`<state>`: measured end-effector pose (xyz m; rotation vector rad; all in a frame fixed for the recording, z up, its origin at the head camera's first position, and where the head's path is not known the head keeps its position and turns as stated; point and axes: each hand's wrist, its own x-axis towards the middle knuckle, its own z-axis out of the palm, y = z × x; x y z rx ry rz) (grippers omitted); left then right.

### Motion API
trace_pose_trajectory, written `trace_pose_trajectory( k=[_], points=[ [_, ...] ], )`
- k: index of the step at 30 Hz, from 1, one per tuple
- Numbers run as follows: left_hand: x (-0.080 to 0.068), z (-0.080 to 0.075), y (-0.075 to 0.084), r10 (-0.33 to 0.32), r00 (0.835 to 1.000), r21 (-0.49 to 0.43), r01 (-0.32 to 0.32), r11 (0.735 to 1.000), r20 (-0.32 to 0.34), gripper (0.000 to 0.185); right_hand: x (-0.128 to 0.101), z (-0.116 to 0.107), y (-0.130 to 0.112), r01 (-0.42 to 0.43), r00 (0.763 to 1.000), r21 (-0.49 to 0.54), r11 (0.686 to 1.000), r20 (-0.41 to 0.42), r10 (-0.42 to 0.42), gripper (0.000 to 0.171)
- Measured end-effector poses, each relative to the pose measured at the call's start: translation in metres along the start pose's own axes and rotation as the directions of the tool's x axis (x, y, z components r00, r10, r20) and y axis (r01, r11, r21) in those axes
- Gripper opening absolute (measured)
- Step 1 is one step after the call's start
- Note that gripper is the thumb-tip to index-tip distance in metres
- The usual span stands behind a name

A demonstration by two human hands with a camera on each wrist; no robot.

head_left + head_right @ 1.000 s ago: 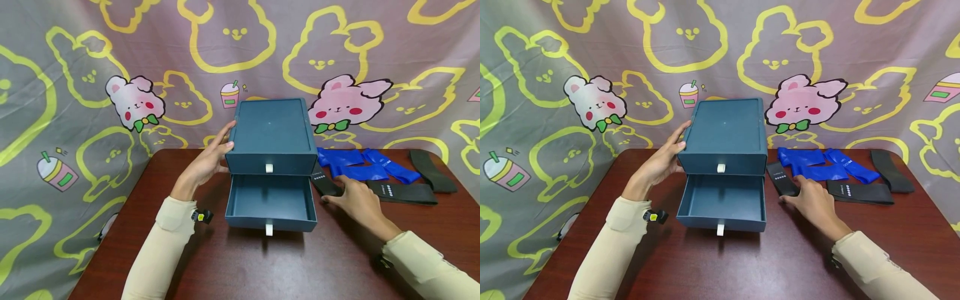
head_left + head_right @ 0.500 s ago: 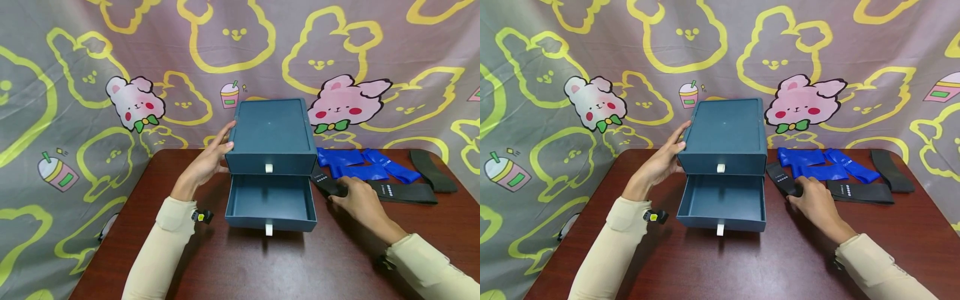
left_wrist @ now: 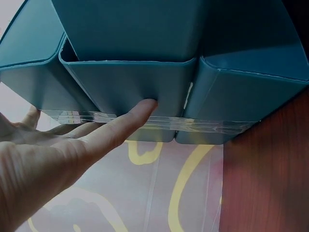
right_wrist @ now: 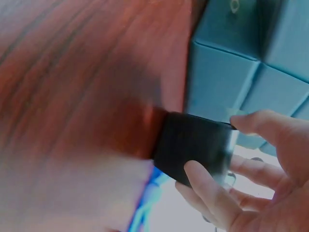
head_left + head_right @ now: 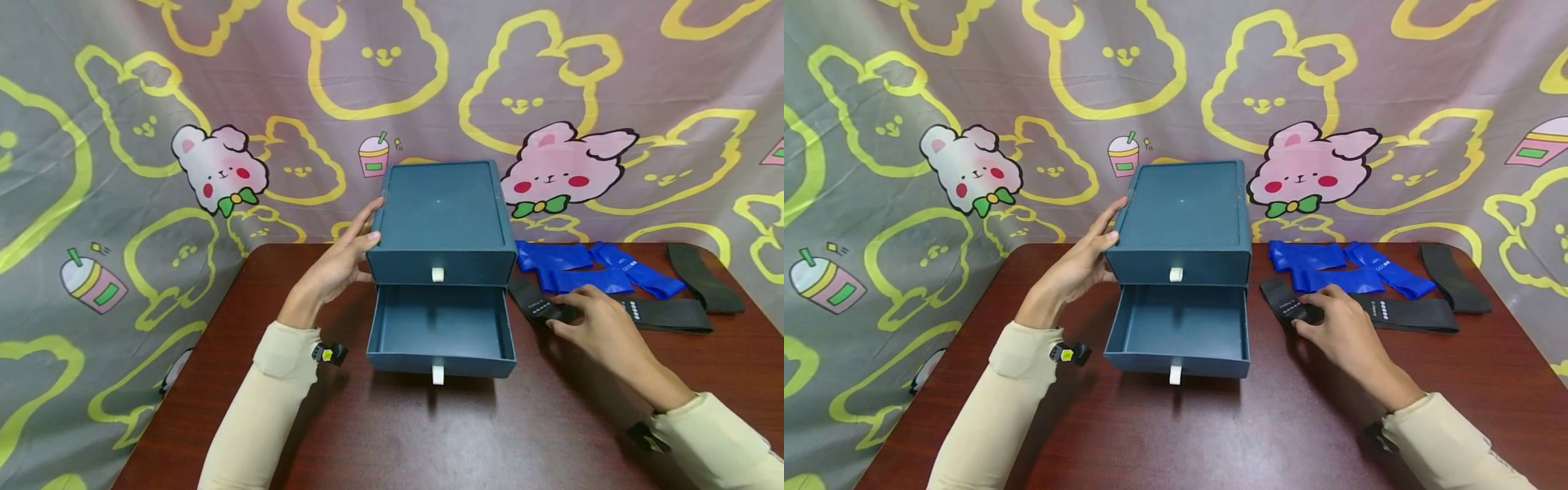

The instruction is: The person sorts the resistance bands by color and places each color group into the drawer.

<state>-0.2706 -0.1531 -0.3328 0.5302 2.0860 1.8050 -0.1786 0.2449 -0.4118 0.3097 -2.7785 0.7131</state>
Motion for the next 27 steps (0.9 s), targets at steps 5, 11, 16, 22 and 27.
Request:
trace_pose_trajectory(
  k=[5,11,16,22,27],
  points=[
    [0.0,0.0,0.0,0.001,1.0,-0.002,-0.001,1.0,-0.001,0.057,0.001,-0.023,-0.01,-0.001,1.0,0.008,1.0,0.02,0.0,0.041],
    [0.0,0.0,-0.001,-0.002,1.0,-0.002,0.002,1.0,0.007,0.056,0.001,-0.052,-0.025,0.056,0.997,-0.02,0.998,-0.052,-0.057,0.038],
    [0.001,-0.002,-0.002,-0.001,1.0,0.003,0.001,1.0,0.005,0.056,-0.002,-0.077,-0.04,0.06,0.994,-0.064,0.996,-0.085,-0.066,0.03],
    [0.0,-0.001,-0.001,0.003,1.0,0.004,-0.003,1.0,0.002,0.056,-0.007,-0.102,-0.062,0.07,0.99,-0.076,0.995,-0.116,-0.079,0.038],
    [-0.001,0.001,0.0,-0.002,1.0,0.004,0.002,1.0,-0.001,0.057,-0.008,-0.119,-0.084,0.14,0.977,-0.04,0.989,-0.157,-0.144,0.04]
  ],
)
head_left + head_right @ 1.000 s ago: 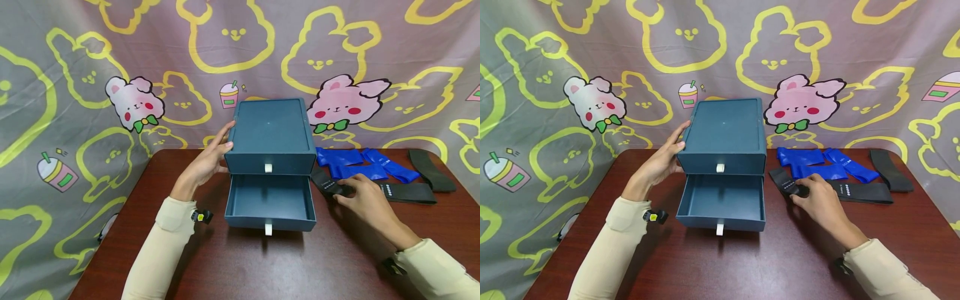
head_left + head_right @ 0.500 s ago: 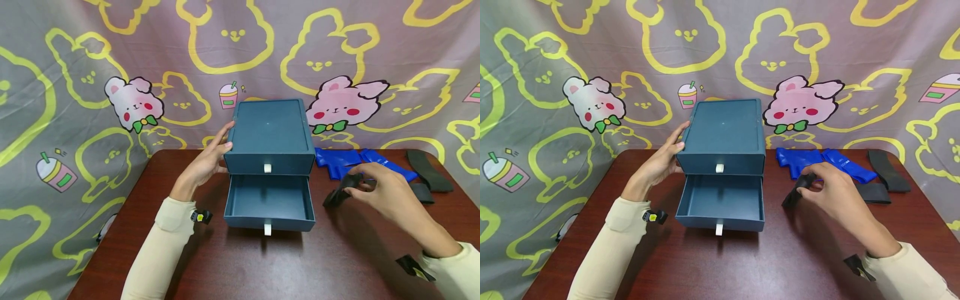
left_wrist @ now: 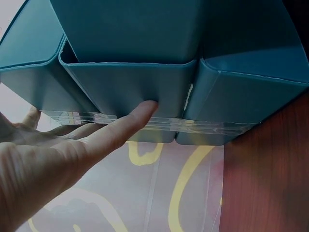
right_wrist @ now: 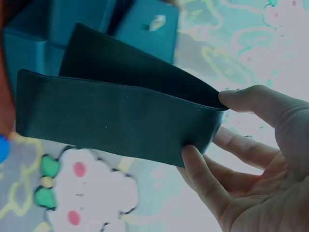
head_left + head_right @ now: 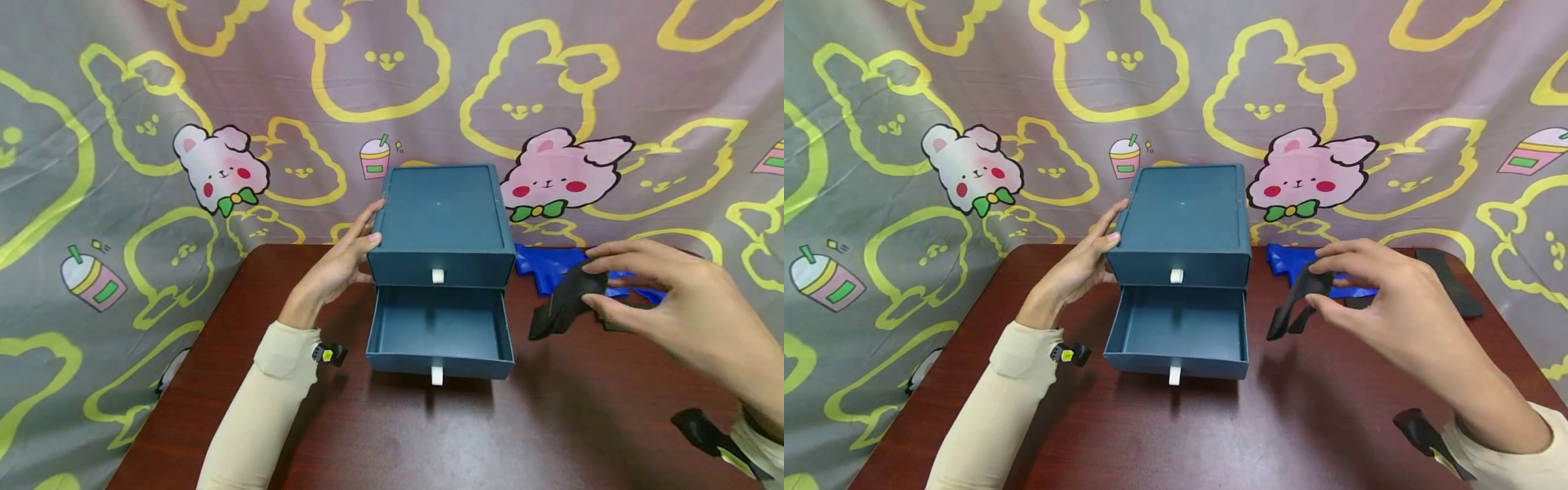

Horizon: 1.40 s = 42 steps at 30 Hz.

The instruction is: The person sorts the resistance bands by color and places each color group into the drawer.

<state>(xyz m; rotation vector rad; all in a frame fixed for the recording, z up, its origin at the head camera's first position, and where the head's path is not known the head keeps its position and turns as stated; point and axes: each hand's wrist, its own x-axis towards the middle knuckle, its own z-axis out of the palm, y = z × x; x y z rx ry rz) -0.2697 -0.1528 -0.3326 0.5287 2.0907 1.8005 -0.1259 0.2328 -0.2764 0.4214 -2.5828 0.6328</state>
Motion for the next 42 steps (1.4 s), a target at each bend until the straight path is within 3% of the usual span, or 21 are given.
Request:
trace_pose_trajectory(
  k=[8,16,21,27,33,42],
  points=[
    [0.0,-0.001,-0.002,-0.01,1.0,0.001,0.01,1.0,-0.008,0.057,0.017,-0.014,-0.038,0.148,0.989,0.081,0.986,-0.006,-0.148,0.043],
    [0.0,-0.001,-0.002,-0.009,1.0,0.007,0.009,1.0,-0.01,0.056,0.033,-0.002,-0.069,0.238,0.97,0.157,0.959,0.009,-0.242,0.037],
    [0.001,-0.001,-0.001,-0.002,1.0,0.012,0.002,1.0,-0.008,0.055,0.042,0.021,-0.088,0.232,0.963,0.191,0.954,0.095,-0.253,0.029],
    [0.001,-0.001,-0.002,0.001,1.0,0.009,-0.001,1.0,-0.002,0.056,0.051,0.058,-0.102,0.129,0.944,0.355,0.926,0.241,-0.224,0.026],
    [0.002,-0.001,-0.002,-0.011,1.0,-0.005,0.011,1.0,0.001,0.054,0.059,0.086,-0.111,0.158,0.931,0.452,0.878,0.228,-0.285,0.023],
    [0.0,-0.003,0.0,-0.008,1.0,-0.013,0.008,1.0,0.015,0.054,0.065,0.109,-0.12,0.16,0.931,0.561,0.812,0.188,-0.314,0.023]
  ],
)
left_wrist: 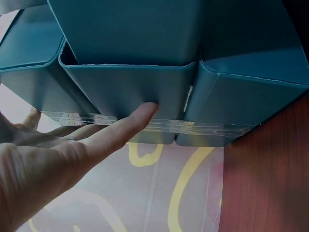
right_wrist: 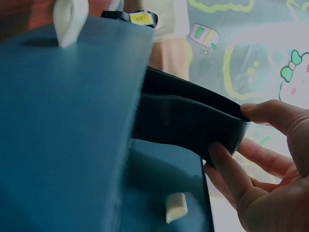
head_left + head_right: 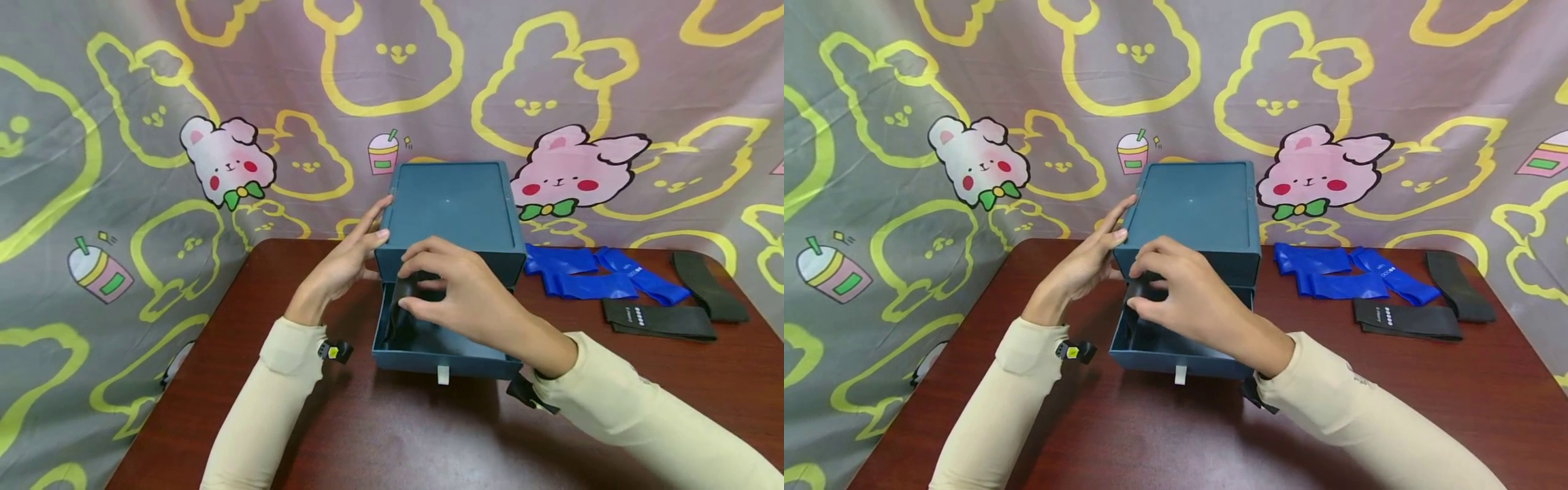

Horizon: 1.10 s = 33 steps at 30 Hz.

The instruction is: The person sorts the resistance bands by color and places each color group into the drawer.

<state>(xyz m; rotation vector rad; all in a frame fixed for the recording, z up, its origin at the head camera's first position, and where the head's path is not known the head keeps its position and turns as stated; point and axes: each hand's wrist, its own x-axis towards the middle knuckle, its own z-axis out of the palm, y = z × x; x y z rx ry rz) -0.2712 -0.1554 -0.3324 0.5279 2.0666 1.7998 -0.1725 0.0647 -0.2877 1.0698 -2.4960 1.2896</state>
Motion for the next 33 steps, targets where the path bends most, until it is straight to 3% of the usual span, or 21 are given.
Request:
trace_pose_trajectory(
  k=[6,12,18,27,33],
  points=[
    [0.0,-0.001,-0.001,0.005,1.0,0.01,-0.005,1.0,-0.004,0.054,0.001,0.01,0.0,0.037,0.999,0.007,0.999,0.018,-0.038,0.024],
    [0.0,-0.001,0.0,0.004,1.0,0.008,-0.004,1.0,0.0,0.054,0.002,0.01,-0.003,0.063,0.997,0.015,0.998,-0.037,-0.062,0.025],
    [0.001,0.0,0.0,0.0,1.0,0.012,0.0,1.0,-0.007,0.054,-0.006,0.012,0.004,0.018,1.0,0.013,1.0,-0.01,-0.018,0.024],
    [0.002,0.002,-0.002,0.018,1.0,0.015,-0.017,1.0,-0.009,0.056,-0.042,0.005,0.027,0.034,0.999,-0.137,0.99,-0.017,-0.037,0.028],
    [0.002,0.001,-0.003,0.017,1.0,0.013,-0.017,1.0,-0.014,0.057,-0.064,0.0,0.044,0.018,1.0,-0.281,0.96,-0.006,-0.021,0.03]
  ],
)
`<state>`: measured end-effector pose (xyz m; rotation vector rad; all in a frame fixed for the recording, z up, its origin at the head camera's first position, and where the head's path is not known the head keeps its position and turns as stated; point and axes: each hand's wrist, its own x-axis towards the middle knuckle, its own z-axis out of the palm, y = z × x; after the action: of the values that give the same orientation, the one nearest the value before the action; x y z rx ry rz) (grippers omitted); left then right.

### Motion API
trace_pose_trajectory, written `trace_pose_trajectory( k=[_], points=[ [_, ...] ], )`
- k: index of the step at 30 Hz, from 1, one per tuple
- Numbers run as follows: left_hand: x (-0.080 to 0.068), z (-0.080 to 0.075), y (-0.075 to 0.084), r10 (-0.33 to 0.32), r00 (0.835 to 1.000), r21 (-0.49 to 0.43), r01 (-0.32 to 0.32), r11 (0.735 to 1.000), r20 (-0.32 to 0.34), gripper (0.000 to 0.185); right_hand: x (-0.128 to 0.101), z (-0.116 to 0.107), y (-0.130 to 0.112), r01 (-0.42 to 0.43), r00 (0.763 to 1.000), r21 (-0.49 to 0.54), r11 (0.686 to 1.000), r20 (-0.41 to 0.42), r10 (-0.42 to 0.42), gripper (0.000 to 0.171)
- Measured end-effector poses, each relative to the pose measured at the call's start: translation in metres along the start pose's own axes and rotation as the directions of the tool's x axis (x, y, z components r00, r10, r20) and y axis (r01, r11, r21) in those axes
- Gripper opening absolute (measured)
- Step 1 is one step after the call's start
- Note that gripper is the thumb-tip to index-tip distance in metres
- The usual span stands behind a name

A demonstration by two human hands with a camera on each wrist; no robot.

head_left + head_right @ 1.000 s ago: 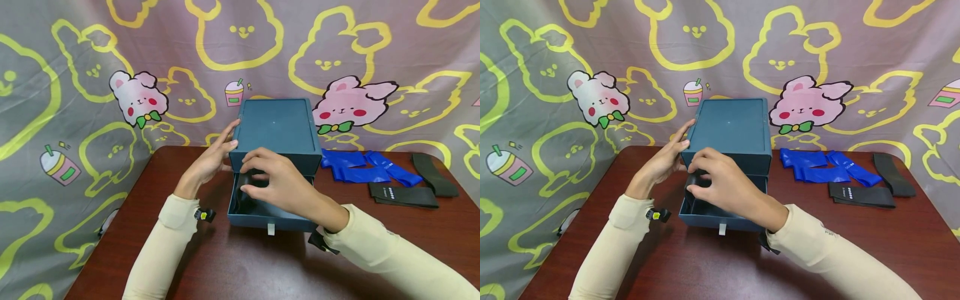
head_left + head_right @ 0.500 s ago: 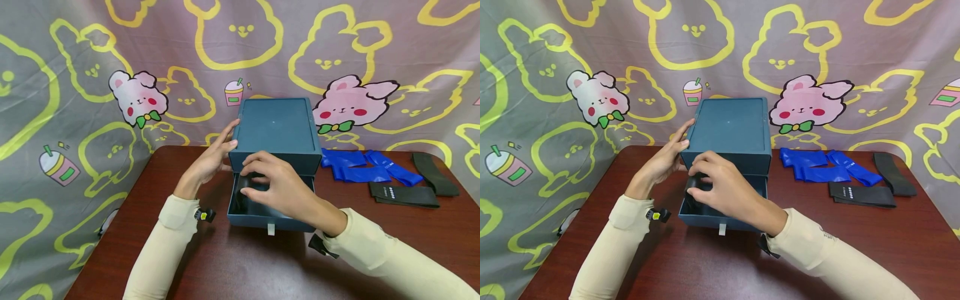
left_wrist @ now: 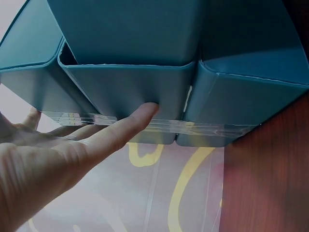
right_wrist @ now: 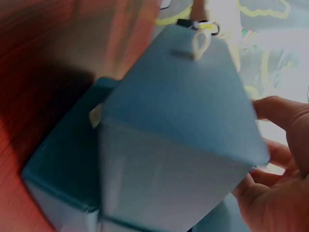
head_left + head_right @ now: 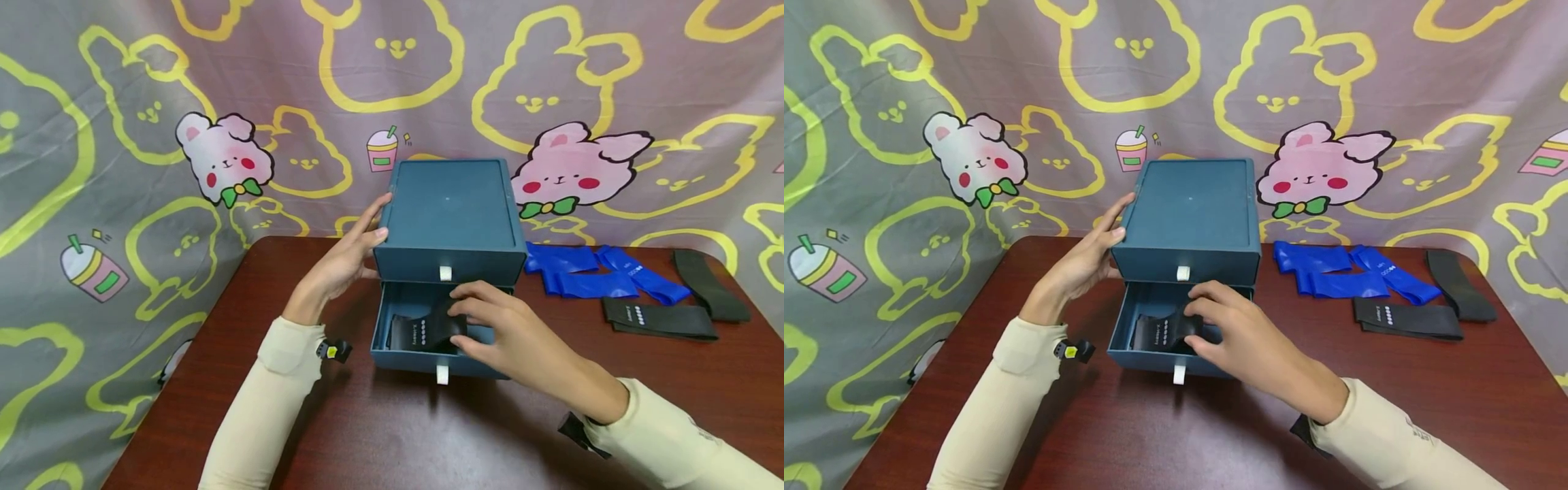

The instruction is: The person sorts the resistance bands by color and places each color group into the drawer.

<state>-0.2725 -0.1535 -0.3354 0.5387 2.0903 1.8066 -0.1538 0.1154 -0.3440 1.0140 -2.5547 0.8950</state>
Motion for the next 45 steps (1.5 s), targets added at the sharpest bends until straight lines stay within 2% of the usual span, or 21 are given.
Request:
trace_pose_trajectory(
  k=[6,14,17,22,26,32,38,45],
  points=[
    [-0.001,0.0,0.001,0.004,1.0,0.01,-0.004,1.0,-0.007,0.057,-0.012,-0.004,0.011,-0.02,0.999,-0.085,0.996,0.024,0.022,0.029],
    [-0.002,0.0,0.0,-0.001,1.0,0.011,0.001,1.0,-0.014,0.056,-0.033,-0.028,0.017,0.002,0.995,-0.142,0.99,-0.096,-0.015,0.035],
    [-0.002,-0.001,0.0,0.002,1.0,0.013,-0.002,1.0,-0.013,0.056,-0.039,-0.038,0.023,-0.021,0.993,-0.168,0.986,-0.115,0.001,0.04],
    [-0.002,0.0,0.0,0.004,1.0,0.011,-0.004,1.0,-0.013,0.056,-0.05,-0.051,0.042,-0.053,0.989,-0.226,0.973,-0.144,0.02,0.048],
    [-0.001,-0.001,-0.001,0.002,1.0,0.01,-0.002,1.0,-0.013,0.056,-0.062,-0.059,0.064,-0.079,0.982,-0.229,0.97,-0.185,0.036,0.051],
    [-0.001,-0.002,-0.001,0.004,1.0,0.009,-0.004,1.0,-0.009,0.056,-0.084,-0.072,0.106,-0.198,0.966,-0.252,0.947,-0.215,0.145,0.051],
    [-0.001,-0.001,-0.001,-0.001,1.0,0.007,0.001,1.0,-0.009,0.056,-0.115,-0.089,0.151,-0.321,0.938,-0.256,0.912,-0.219,0.269,0.044],
    [-0.001,0.001,-0.001,0.001,1.0,0.009,-0.001,1.0,-0.01,0.056,-0.148,-0.1,0.192,-0.496,0.867,-0.26,0.829,-0.202,0.455,0.037]
  ],
)
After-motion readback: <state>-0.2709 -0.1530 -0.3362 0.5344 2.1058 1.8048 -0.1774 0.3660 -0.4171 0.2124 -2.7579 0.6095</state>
